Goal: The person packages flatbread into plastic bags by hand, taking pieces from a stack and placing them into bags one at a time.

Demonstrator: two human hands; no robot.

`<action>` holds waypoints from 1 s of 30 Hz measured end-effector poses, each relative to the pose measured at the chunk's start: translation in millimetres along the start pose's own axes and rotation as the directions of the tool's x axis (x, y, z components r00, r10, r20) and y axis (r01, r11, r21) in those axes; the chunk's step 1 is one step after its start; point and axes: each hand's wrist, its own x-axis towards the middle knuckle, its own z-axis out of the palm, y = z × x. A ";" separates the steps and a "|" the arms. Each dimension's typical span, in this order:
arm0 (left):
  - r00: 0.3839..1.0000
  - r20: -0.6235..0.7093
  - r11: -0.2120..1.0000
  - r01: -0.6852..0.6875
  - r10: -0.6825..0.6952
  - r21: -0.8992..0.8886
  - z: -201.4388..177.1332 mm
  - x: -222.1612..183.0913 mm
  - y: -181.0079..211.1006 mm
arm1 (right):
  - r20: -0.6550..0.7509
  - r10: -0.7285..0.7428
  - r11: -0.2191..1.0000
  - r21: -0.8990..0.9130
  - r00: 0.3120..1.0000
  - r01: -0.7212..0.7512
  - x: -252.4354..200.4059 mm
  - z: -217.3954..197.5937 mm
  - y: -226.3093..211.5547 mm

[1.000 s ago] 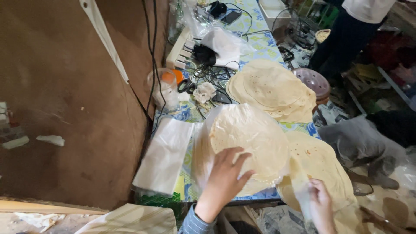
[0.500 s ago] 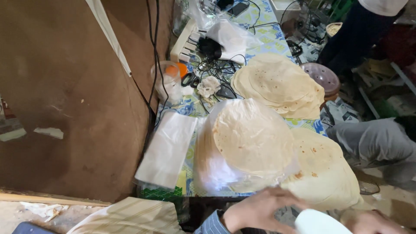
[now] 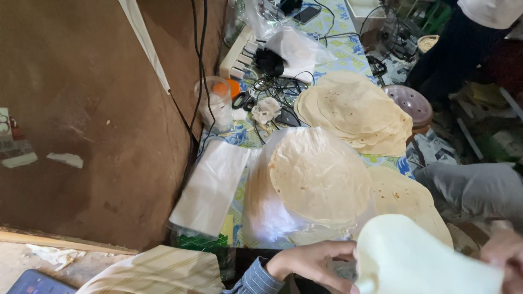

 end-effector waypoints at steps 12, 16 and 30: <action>0.937 0.349 0.877 -0.152 -0.019 0.456 -79.1 -23.2 -68.9 | -0.178 -0.025 0.995 0.089 0.984 0.042 103.2 73.3 -134.4; 0.985 -0.155 0.989 0.093 -0.075 0.112 -106.1 -35.3 44.6 | -0.447 0.036 0.973 0.219 0.894 0.071 182.1 111.9 -121.9; 0.408 -0.906 0.927 0.288 0.109 0.241 -190.1 -22.0 -7.2 | -0.369 0.125 0.970 0.239 0.921 -0.036 296.2 150.2 19.4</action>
